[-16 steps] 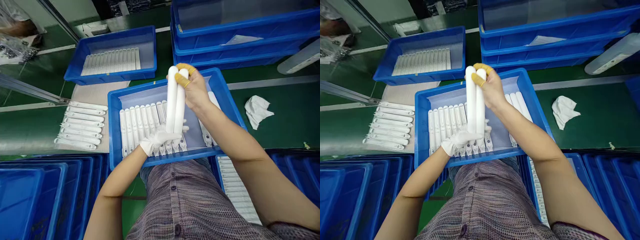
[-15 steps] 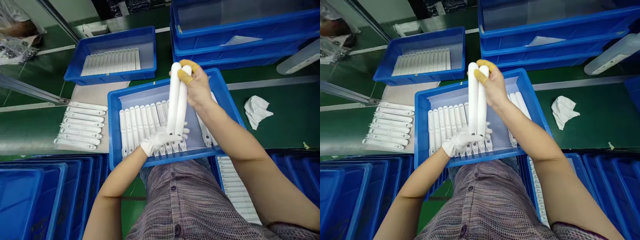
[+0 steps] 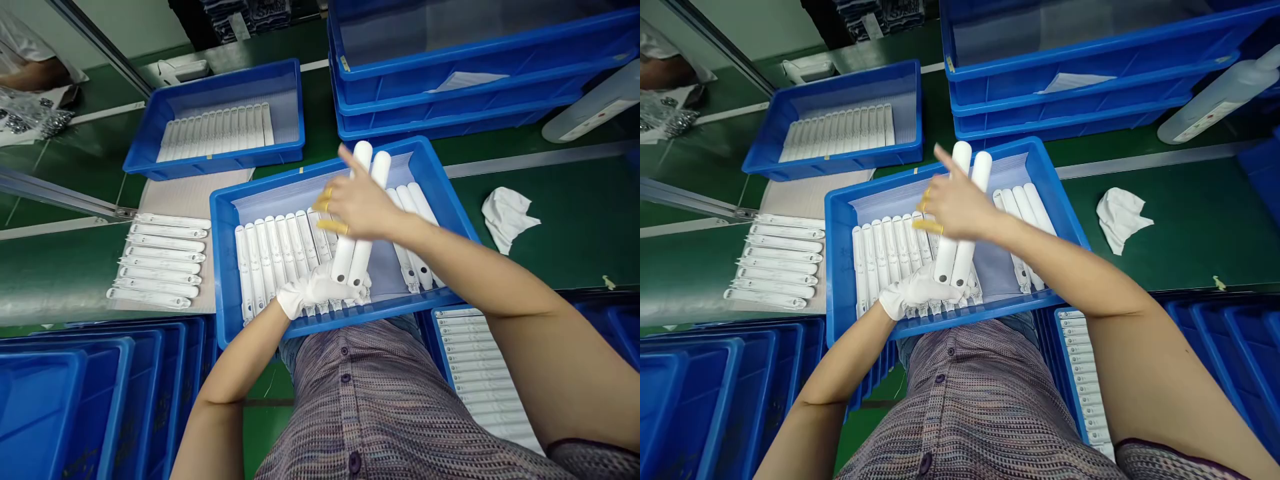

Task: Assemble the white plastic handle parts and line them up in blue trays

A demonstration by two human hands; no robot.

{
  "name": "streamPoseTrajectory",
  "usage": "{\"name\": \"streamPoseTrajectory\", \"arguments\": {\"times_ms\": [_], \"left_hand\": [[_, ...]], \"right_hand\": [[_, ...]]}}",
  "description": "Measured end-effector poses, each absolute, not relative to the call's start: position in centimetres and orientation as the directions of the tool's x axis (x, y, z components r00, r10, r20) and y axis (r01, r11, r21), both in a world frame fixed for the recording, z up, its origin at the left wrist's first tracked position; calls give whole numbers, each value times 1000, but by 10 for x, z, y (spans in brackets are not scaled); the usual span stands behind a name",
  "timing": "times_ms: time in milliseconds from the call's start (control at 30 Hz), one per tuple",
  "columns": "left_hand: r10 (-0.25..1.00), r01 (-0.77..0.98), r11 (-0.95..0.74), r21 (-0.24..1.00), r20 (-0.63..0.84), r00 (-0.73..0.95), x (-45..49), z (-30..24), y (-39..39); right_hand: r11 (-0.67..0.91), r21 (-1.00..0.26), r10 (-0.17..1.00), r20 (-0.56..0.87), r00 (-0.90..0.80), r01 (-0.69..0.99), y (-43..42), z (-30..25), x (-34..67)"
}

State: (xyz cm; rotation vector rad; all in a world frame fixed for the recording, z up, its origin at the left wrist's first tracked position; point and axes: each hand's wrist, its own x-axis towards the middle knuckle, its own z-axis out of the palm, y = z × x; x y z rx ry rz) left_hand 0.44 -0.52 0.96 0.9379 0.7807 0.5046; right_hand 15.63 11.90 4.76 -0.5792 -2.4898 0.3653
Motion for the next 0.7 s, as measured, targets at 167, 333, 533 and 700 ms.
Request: {"name": "streamPoseTrajectory", "arguments": {"times_ms": [167, 333, 533, 700], "left_hand": [[617, -30, 516, 856, -347, 706, 3, 13, -8], [655, -58, 490, 870, -323, 683, -1, 10, -8], [793, -117, 399, 909, -278, 543, -2, 14, -6], [886, -114, 269, 956, -200, 418, -4, 14, -3]], "right_hand": [[642, -590, 766, 475, -433, 490, 177, 77, 184], [480, -819, 875, 471, -110, 315, 172, 62, 185], [419, -900, 903, 399, -163, 118, 112, 21, 160], [105, -987, 908, 145, -393, -121, 66, 13, 148]]}}
